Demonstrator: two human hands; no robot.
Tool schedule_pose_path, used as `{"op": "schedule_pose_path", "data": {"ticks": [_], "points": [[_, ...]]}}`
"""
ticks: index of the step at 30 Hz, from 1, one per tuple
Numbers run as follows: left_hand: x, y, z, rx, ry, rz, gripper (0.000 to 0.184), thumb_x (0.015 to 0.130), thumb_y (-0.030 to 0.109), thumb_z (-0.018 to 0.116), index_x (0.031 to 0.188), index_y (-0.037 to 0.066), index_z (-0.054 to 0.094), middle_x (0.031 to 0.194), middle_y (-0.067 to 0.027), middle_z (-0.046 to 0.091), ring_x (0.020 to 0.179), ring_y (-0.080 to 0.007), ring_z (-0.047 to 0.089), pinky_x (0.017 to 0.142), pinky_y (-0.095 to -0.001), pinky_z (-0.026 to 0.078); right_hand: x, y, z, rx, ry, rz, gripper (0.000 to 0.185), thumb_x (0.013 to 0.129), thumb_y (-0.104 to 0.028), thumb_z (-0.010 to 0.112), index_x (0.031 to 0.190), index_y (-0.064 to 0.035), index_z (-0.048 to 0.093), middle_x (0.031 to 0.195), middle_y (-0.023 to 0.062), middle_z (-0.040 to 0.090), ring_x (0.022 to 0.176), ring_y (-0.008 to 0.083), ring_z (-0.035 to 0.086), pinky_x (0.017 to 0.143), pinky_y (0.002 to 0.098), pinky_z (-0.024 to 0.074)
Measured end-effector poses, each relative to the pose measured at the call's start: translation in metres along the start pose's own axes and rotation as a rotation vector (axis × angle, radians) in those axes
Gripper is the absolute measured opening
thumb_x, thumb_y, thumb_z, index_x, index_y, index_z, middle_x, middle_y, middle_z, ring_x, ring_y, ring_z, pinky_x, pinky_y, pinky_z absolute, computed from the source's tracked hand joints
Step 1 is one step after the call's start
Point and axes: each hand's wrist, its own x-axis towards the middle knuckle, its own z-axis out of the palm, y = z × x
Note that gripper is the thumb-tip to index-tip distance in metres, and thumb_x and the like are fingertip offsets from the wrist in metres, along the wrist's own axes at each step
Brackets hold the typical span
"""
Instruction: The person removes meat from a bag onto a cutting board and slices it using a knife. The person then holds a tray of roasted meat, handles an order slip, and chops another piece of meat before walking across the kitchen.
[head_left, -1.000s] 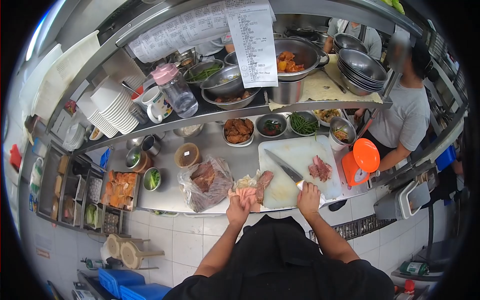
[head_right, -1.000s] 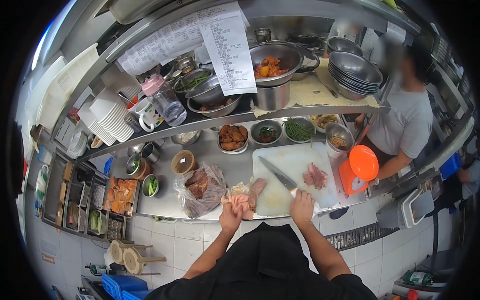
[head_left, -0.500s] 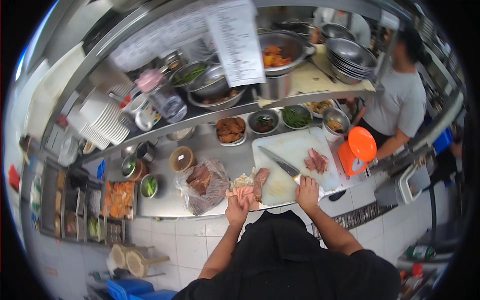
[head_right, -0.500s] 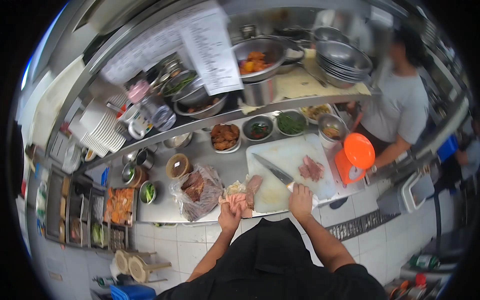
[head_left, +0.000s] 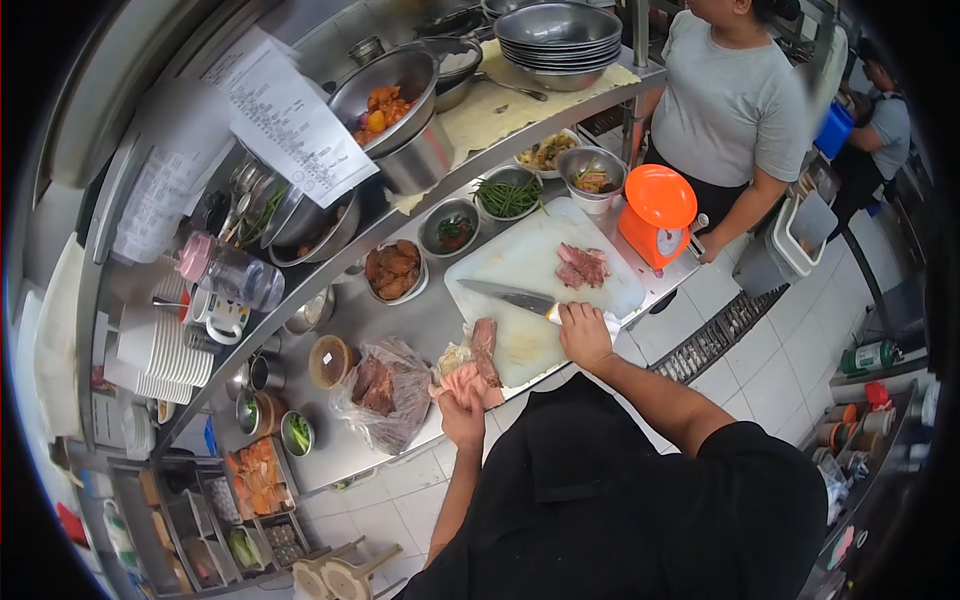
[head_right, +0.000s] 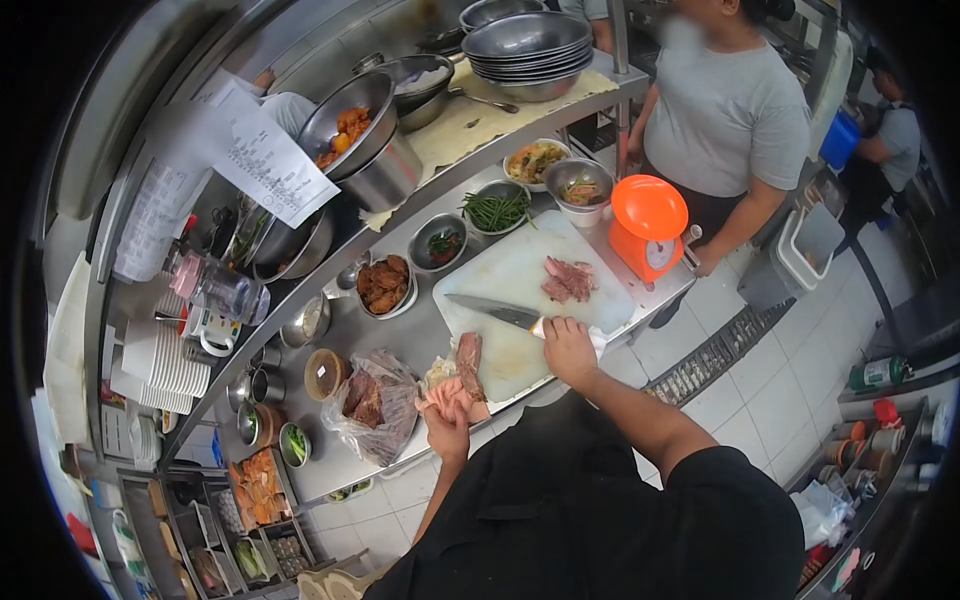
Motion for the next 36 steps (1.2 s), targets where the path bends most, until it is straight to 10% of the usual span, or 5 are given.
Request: {"op": "schedule_pose_path", "data": {"ticks": [36], "points": [[-0.001, 0.013, 0.002, 0.022, -0.009, 0.026, 0.052, 0.096, 0.041, 0.071, 0.115, -0.004, 0.052, 0.111, -0.0274, 0.065, 0.106, -0.0424, 0.066, 0.091, -0.0462, 0.051, -0.005, 0.007, 0.001, 0.096, 0.075, 0.015, 0.039, 0.089, -0.015, 0.056, 0.124, 0.0019, 0.064, 0.110, 0.0112, 0.060, 0.105, 0.0271, 0.056, 0.090, 0.0406, 0.0442]]}}
